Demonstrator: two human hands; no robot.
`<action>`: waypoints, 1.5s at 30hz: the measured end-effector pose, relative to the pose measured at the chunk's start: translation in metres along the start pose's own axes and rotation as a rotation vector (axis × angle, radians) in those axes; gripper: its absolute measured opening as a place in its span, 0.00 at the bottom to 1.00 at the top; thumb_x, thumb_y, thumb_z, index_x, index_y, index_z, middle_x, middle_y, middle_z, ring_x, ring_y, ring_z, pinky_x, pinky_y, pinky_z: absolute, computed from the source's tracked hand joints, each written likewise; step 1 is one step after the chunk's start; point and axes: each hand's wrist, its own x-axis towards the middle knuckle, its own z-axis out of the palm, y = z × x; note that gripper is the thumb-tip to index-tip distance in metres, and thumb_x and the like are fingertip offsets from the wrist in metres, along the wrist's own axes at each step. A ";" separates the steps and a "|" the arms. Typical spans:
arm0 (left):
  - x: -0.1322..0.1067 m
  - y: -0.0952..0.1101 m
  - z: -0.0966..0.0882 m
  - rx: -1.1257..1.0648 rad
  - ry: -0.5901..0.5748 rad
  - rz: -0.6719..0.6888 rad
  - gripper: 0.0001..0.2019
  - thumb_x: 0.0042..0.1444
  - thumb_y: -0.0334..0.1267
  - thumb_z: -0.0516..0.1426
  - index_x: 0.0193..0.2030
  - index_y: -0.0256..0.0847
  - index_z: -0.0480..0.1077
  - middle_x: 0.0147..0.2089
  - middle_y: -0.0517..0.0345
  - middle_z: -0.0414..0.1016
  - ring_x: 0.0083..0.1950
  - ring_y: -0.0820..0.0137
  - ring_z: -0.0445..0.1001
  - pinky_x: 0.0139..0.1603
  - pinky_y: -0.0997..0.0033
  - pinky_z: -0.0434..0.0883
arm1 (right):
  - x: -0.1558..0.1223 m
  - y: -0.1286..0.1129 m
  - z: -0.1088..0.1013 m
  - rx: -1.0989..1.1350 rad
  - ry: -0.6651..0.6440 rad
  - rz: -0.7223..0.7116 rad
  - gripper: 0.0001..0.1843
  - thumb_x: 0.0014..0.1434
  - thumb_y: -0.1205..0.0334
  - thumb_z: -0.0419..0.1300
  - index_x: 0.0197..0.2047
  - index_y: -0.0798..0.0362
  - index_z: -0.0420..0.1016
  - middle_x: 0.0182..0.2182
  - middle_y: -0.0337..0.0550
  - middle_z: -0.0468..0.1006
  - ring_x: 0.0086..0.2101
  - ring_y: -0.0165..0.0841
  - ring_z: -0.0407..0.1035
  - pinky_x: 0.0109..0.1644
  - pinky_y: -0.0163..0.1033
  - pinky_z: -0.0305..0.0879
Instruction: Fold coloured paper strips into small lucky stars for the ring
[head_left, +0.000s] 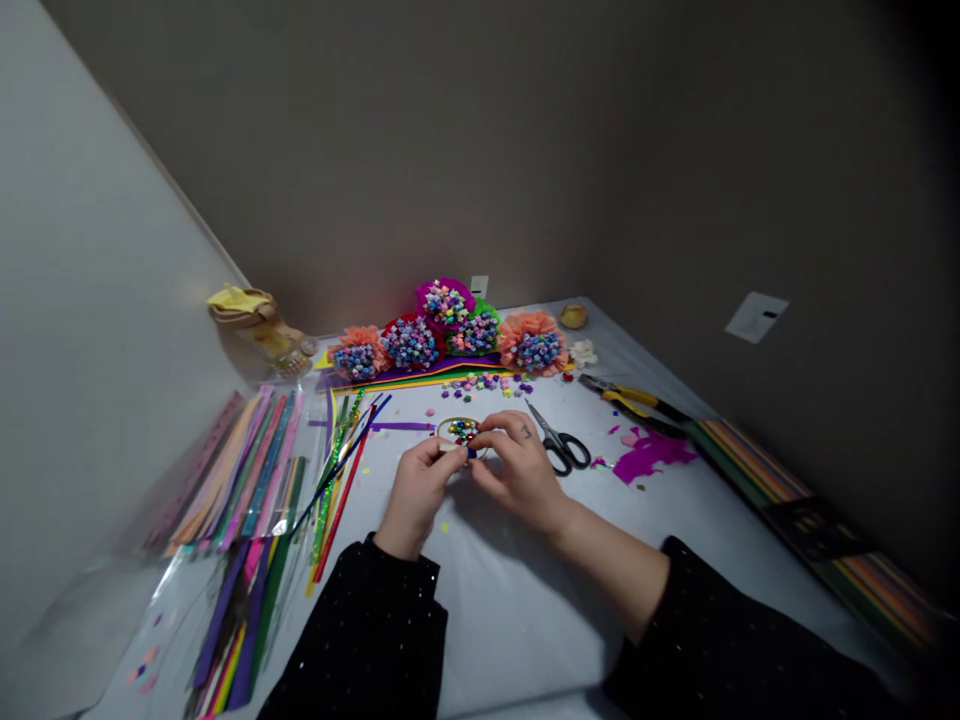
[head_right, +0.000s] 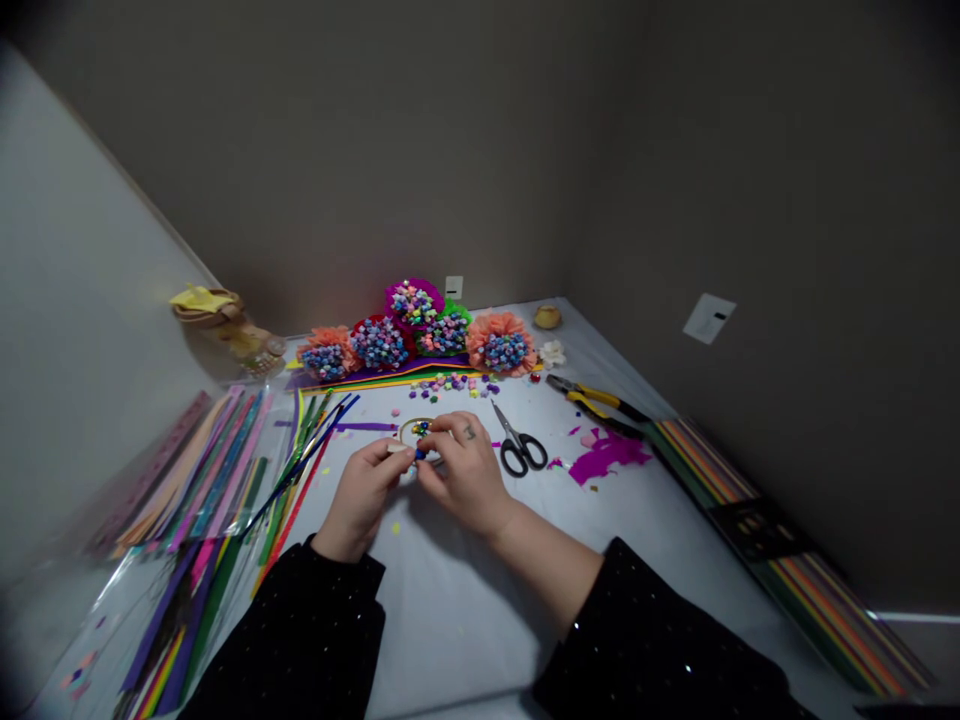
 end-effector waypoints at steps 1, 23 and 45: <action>0.000 0.000 0.000 0.020 0.001 0.010 0.08 0.44 0.38 0.60 0.21 0.36 0.68 0.20 0.64 0.65 0.24 0.76 0.60 0.28 0.75 0.59 | 0.000 0.000 0.000 -0.002 -0.006 0.013 0.07 0.51 0.67 0.59 0.35 0.49 0.71 0.37 0.46 0.70 0.42 0.40 0.63 0.48 0.49 0.61; -0.002 0.001 -0.001 0.170 -0.072 0.142 0.10 0.50 0.41 0.57 0.32 0.36 0.72 0.29 0.56 0.73 0.32 0.70 0.68 0.35 0.73 0.64 | 0.010 0.007 0.000 0.482 -0.113 0.399 0.05 0.50 0.67 0.55 0.24 0.53 0.67 0.31 0.41 0.68 0.34 0.32 0.65 0.37 0.37 0.61; 0.003 0.007 -0.010 0.347 -0.137 0.118 0.10 0.49 0.41 0.56 0.27 0.37 0.73 0.27 0.57 0.73 0.31 0.69 0.69 0.36 0.72 0.65 | 0.010 0.004 -0.002 0.431 -0.192 0.350 0.05 0.50 0.69 0.55 0.23 0.53 0.67 0.31 0.41 0.67 0.31 0.29 0.64 0.31 0.33 0.60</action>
